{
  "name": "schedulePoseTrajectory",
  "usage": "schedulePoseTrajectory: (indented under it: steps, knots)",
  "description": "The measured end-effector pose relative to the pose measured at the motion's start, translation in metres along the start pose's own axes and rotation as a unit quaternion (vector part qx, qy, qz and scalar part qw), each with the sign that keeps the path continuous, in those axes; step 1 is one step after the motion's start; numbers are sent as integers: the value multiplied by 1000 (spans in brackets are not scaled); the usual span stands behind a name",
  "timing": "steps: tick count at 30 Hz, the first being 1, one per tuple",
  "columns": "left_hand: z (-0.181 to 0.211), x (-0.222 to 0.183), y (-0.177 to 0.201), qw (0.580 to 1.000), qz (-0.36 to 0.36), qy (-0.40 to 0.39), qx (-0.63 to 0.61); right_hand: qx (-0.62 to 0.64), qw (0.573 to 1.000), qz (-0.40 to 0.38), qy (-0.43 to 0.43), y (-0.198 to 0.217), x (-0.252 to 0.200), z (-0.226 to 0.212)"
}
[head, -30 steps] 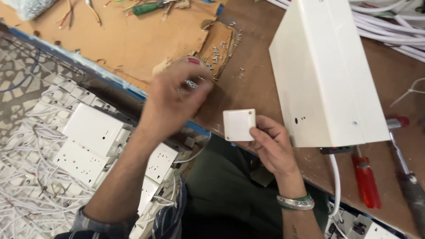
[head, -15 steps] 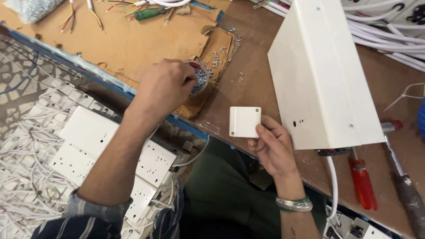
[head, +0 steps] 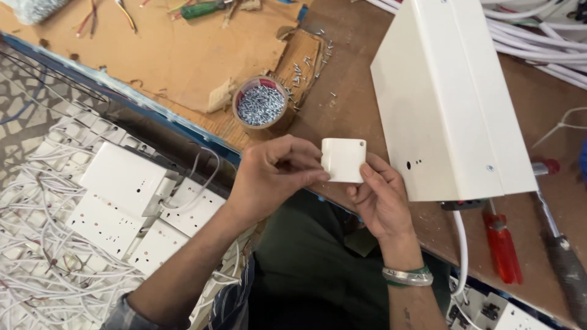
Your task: Assembling white electrical boxes, attaching covers and managing wires using a screwdriver.
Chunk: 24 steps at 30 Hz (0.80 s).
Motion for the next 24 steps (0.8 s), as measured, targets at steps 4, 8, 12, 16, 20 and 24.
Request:
schedulePoseTrajectory:
  steps: [4, 8, 12, 16, 20, 24]
  knots:
    - [-11, -6, -7, 1000, -6, -3, -30, 10, 1000, -27, -5, -13, -1, -4]
    - [-7, -6, -9, 999, 13, -26, 46, 3, 1000, -13, -5, -7, 0, -4]
    - [-10, -7, -10, 996, 27, -12, 86, 7, 1000, -16, -7, -7, -2, -2]
    - [-15, -8, -10, 999, 37, -18, 13, 16, 1000, -10, -15, -9, -2, -2]
    - [-47, -14, 7, 988, 109, 6, -110, 20, 999, -22, -11, -10, -2, -3]
    - [-63, -24, 0, 977, 99, 87, -164, -3, 999, -35, -9, -8, -1, 0]
Point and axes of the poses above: each hand's wrist, its own x-axis towards the middle knuckle, its own y-axis out of the back of the hand, z = x × y, the point moved 9 cm from there along x, towards the middle knuckle, and after that the axes turned 1 degree about -y, right-handed, at the moved point
